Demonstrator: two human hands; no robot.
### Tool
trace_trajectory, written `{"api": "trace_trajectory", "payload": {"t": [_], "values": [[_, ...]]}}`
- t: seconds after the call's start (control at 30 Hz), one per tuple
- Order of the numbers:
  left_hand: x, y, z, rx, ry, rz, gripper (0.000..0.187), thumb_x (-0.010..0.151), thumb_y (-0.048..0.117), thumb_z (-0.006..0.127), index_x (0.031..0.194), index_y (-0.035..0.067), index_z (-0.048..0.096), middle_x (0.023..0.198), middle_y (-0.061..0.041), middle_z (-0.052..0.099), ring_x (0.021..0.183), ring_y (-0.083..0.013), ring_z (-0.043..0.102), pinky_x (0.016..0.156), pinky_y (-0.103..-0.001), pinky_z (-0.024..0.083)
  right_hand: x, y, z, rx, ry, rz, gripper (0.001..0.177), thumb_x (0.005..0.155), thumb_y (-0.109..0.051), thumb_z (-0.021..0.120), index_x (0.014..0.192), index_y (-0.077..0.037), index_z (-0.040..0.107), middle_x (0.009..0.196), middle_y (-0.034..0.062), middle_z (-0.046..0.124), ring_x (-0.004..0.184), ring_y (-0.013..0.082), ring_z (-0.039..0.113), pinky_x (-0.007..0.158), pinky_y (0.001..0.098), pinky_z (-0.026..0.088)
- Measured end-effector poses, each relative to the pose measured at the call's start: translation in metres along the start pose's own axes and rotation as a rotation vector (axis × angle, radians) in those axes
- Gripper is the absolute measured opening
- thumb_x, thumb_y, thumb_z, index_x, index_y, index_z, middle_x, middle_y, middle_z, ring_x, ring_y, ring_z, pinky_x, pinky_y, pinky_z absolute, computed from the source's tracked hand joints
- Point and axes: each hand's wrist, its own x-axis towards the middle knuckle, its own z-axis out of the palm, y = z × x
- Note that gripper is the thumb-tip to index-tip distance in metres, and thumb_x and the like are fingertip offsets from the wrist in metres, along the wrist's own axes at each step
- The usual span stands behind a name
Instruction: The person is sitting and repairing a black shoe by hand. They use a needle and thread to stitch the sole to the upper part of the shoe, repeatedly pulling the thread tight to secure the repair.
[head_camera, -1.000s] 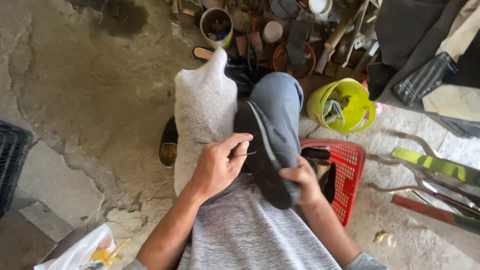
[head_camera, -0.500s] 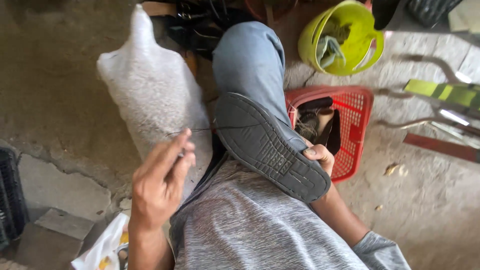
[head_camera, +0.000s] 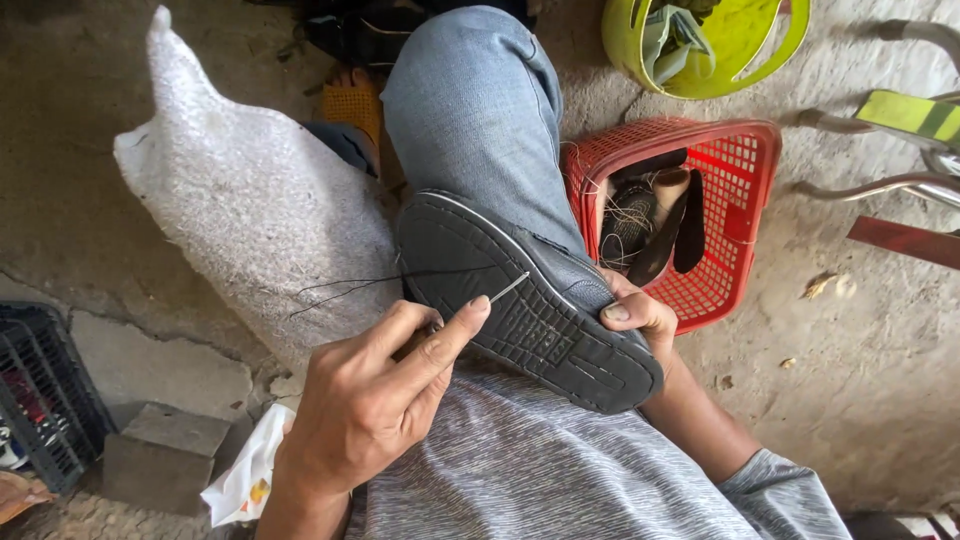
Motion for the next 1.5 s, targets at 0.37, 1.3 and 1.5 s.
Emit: {"api": "trace_trajectory", "payload": {"t": [0.37, 1.3, 1.5], "values": [[-0.001, 0.007, -0.003, 0.034, -0.015, -0.039, 0.042, 0.101, 0.004, 0.063, 0.141, 0.015, 0.064, 0.091, -0.001, 0.054, 0.053, -0.0165, 0.052, 0.046, -0.033, 0.046, 0.0, 0.001, 0.001, -0.091, 0.041, -0.022, 0.046, 0.068, -0.018, 0.07, 0.104, 0.011, 0.065, 0.08, 0.0178, 0.073, 0.066, 0.028, 0.07, 0.062, 0.0374, 0.056], [-0.023, -0.051, -0.006, 0.162, -0.04, -0.003, 0.042, 0.103, 0.018, 0.064, 0.145, 0.024, 0.064, 0.073, 0.003, 0.041, 0.039, -0.0209, 0.045, 0.036, -0.039, 0.044, 0.011, -0.003, 0.102, -1.476, -0.134, -0.187, 0.018, 0.095, -0.022, 0.06, 0.099, -0.004, 0.059, 0.074, -0.0021, 0.048, 0.06, 0.0123, 0.045, 0.053, 0.0301, 0.038], [-0.015, -0.057, -0.012, 0.154, -0.111, 0.055, 0.044, 0.103, 0.019, 0.063, 0.146, 0.022, 0.062, 0.076, 0.002, 0.044, 0.038, -0.0165, 0.046, 0.033, -0.039, 0.044, 0.012, 0.0, 0.094, -1.523, -0.144, -0.24, 0.023, 0.096, -0.028, 0.059, 0.091, -0.006, 0.055, 0.078, 0.001, 0.044, 0.066, 0.0163, 0.043, 0.061, 0.0335, 0.037]]}}
